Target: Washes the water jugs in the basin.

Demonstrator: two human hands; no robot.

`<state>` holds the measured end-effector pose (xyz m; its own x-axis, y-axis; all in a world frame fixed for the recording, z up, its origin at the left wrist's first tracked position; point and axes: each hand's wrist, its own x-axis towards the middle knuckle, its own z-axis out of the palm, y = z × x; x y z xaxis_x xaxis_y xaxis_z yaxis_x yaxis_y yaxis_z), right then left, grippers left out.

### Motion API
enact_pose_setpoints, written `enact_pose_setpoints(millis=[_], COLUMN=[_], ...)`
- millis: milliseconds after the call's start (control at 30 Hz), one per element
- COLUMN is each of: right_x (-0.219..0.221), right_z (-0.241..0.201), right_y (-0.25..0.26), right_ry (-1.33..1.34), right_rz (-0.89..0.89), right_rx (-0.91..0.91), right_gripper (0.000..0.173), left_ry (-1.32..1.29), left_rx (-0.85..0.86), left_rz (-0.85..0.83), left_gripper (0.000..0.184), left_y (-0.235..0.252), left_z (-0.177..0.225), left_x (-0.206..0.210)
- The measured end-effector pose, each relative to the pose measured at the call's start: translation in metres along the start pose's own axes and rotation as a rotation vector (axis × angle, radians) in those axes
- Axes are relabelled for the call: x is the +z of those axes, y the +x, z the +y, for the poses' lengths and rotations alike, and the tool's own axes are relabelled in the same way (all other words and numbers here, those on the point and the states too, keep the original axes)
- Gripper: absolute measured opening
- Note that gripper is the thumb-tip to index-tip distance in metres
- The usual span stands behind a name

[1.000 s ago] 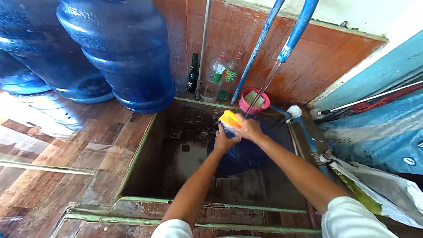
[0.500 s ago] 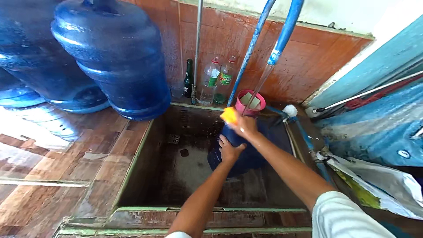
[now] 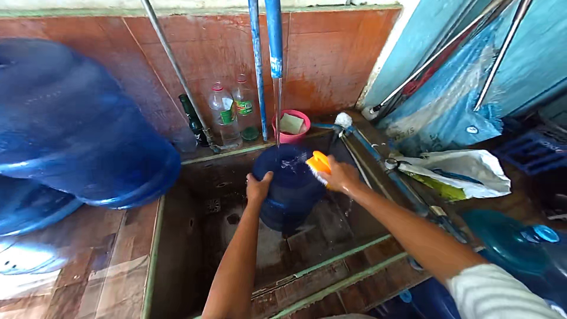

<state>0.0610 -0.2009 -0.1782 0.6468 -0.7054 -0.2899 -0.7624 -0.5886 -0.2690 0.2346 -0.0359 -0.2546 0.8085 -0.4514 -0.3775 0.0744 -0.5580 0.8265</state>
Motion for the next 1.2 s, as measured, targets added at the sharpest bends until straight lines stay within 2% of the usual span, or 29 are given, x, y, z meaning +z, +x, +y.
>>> enact_pose_setpoints(millis=[67, 133, 200, 233, 333, 367, 433, 500, 567, 633, 667, 767, 800, 900, 967, 1067, 1133, 1200], right_x=[0.013, 0.030, 0.025, 0.024, 0.018, 0.020, 0.027, 0.032, 0.029, 0.028, 0.030, 0.039, 0.038, 0.039, 0.042, 0.038, 0.031, 0.026], right_z=[-0.010, -0.036, -0.059, -0.057, -0.049, -0.057, -0.080, -0.088, -0.078, -0.071, -0.076, -0.099, -0.101, -0.093, -0.085, -0.048, -0.012, 0.020], right_y=[0.028, 0.035, 0.033, 0.035, 0.055, 0.052, 0.029, 0.022, 0.040, 0.060, 0.056, 0.025, 0.027, 0.034, 0.001, -0.054, -0.059, -0.038], right_ry=[0.083, 0.150, 0.131, 0.127, 0.126, 0.104, 0.017, -0.029, 0.054, 0.087, 0.079, 0.046, 0.083, 0.311, 0.277, 0.160, 0.161, 0.222], right_rz=[0.118, 0.176, 0.124, 0.110, 0.181, 0.181, 0.099, 0.033, 0.103, 0.194, 0.194, 0.040, 0.023, 0.120, 0.036, -0.121, -0.091, -0.010], right_rx=[0.047, -0.043, -0.178, -0.179, -0.052, -0.073, -0.247, -0.382, -0.286, -0.162, -0.167, -0.346, -0.349, -0.199, -0.191, -0.253, -0.202, -0.046], right_gripper=[0.065, 0.068, 0.064, 0.063, 0.063, 0.064, 0.066, 0.064, 0.058, 0.062, 0.065, 0.067, 0.063, 0.062, 0.066, 0.063, 0.063, 0.063], left_ry=[0.084, 0.181, 0.181, 0.144, 0.086, 0.076, 0.075, 0.053, -0.003, -0.035, -0.041, -0.017, -0.021, -0.055, -0.039, -0.015, 0.032, 0.106], left_rx=[0.081, 0.193, 0.274, 0.253, 0.099, 0.083, 0.122, 0.167, 0.155, 0.136, 0.137, 0.159, 0.163, 0.186, 0.198, 0.120, 0.056, 0.010], left_rz=[-0.135, -0.237, -0.180, -0.110, 0.041, 0.049, 0.005, -0.049, 0.020, 0.084, 0.094, 0.046, 0.017, 0.020, 0.086, 0.166, 0.235, 0.280], left_gripper=[0.085, 0.079, 0.074, 0.079, 0.115, 0.122, 0.122, 0.112, 0.113, 0.125, 0.127, 0.112, 0.105, 0.086, 0.076, 0.066, 0.062, 0.072], left_y=[-0.008, -0.009, -0.003, -0.007, -0.046, -0.056, -0.059, -0.043, -0.044, -0.060, -0.064, -0.060, -0.057, -0.046, -0.036, -0.016, -0.005, -0.005], left_z=[0.013, 0.023, 0.024, 0.014, -0.011, -0.013, -0.011, -0.014, -0.024, -0.029, -0.027, -0.021, -0.021, -0.023, -0.018, -0.014, -0.007, 0.005], left_x=[0.020, 0.031, 0.027, 0.025, 0.031, 0.035, 0.036, 0.027, 0.027, 0.040, 0.045, 0.047, 0.044, 0.039, 0.037, 0.020, 0.012, 0.022])
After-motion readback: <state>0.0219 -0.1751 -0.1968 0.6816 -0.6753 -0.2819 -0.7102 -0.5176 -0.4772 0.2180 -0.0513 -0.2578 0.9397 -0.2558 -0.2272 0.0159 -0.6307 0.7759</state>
